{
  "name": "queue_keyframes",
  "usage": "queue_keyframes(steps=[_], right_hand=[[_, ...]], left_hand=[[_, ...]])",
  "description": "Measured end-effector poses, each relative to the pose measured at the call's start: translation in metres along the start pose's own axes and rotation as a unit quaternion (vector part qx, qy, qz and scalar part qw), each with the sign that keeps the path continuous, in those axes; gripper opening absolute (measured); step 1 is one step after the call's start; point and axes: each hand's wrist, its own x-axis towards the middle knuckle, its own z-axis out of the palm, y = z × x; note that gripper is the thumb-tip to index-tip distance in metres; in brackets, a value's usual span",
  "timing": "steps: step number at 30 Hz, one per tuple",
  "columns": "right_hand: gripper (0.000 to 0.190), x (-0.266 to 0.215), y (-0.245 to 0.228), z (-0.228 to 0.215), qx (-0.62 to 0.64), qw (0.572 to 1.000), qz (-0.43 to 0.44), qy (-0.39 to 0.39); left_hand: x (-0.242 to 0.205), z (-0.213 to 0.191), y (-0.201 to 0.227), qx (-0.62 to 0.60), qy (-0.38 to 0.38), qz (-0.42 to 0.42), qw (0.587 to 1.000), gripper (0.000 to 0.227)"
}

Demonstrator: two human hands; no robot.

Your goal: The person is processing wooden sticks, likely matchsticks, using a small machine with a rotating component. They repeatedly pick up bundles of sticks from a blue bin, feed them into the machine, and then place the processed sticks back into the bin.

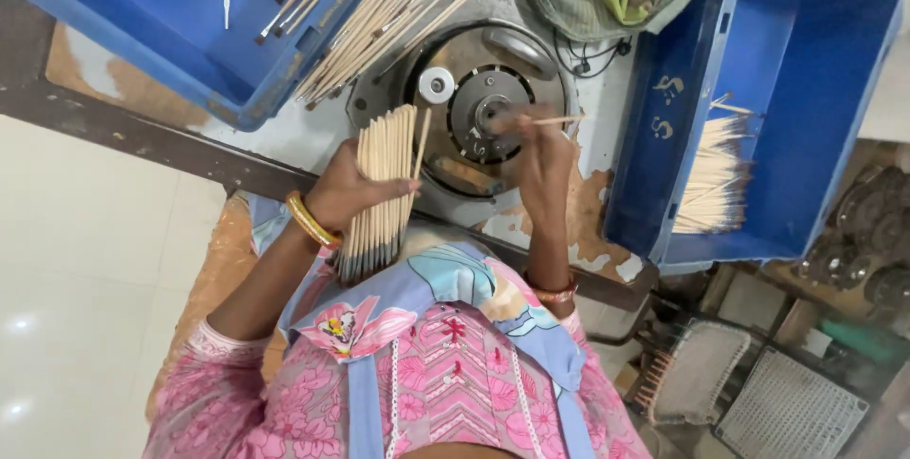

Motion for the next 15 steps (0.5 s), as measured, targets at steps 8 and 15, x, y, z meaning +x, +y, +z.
queue_keyframes(steps=[8, 15], right_hand=[[0.011, -0.001, -0.065, -0.023, -0.213, 0.962, -0.098, -0.142], [0.012, 0.013, -0.017, -0.016, -0.300, 0.953, -0.010, -0.038]], left_hand=[[0.021, 0.020, 0.047, 0.290, -0.019, 0.229, 0.929, 0.060], [0.030, -0.002, 0.000, -0.225, 0.025, -0.110, 0.968, 0.038]])
